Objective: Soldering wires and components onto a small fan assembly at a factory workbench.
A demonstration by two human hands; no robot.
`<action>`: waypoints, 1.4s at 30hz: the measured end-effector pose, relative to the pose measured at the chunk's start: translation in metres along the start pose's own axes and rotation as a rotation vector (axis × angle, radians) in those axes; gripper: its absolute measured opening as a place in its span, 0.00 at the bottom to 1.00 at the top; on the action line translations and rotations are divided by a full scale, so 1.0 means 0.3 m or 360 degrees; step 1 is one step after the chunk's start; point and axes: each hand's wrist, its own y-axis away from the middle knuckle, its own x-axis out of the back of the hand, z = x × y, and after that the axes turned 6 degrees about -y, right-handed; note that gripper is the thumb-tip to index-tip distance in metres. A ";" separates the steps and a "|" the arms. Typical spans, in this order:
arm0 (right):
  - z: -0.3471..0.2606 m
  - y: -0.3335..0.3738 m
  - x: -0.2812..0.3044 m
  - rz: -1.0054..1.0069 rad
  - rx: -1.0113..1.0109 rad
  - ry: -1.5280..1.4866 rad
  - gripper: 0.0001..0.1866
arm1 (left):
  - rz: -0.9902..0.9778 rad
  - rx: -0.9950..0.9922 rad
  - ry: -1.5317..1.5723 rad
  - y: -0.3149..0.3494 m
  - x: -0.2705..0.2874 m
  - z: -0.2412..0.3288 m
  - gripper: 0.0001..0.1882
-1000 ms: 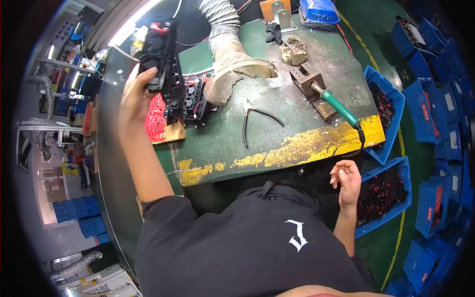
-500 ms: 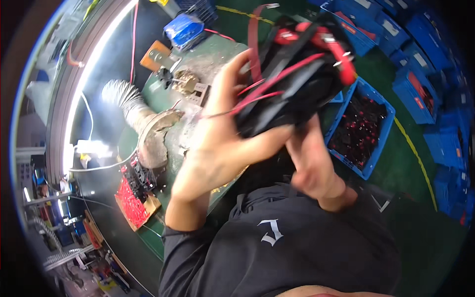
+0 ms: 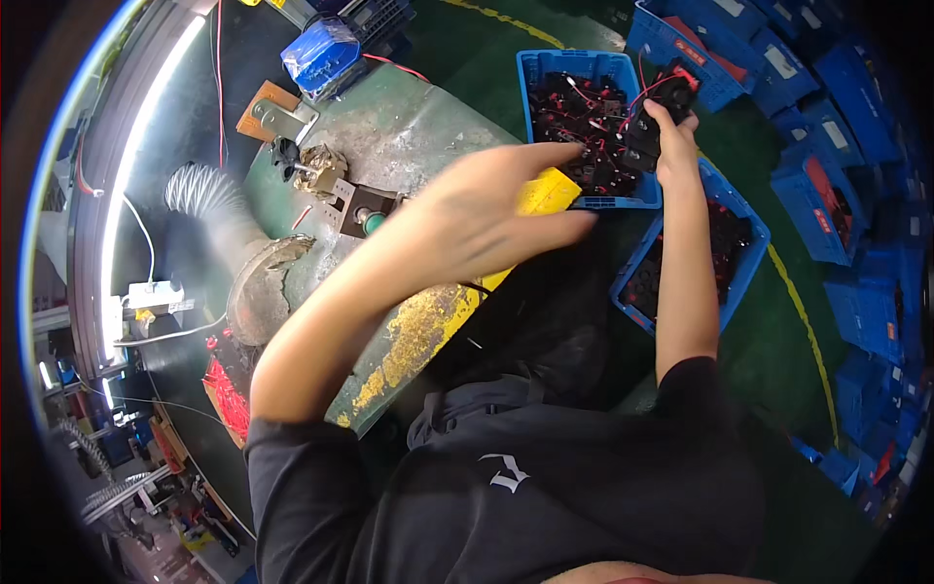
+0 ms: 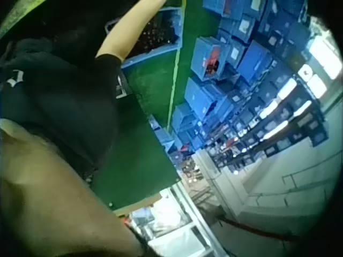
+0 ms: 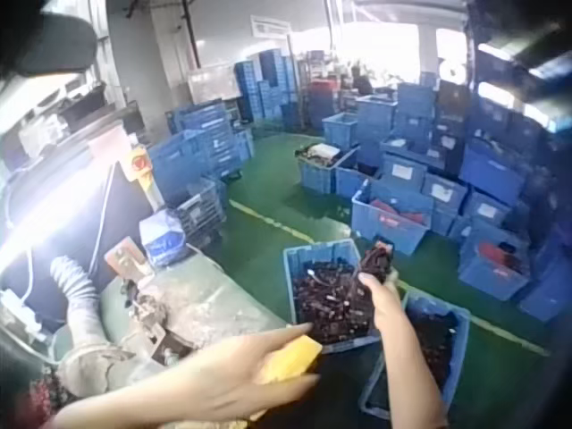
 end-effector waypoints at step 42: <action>0.230 1.057 0.412 -0.0738 0.0013 0.1695 0.08 | 0.1373 0.1852 -0.0826 1.499 0.211 -0.864 0.67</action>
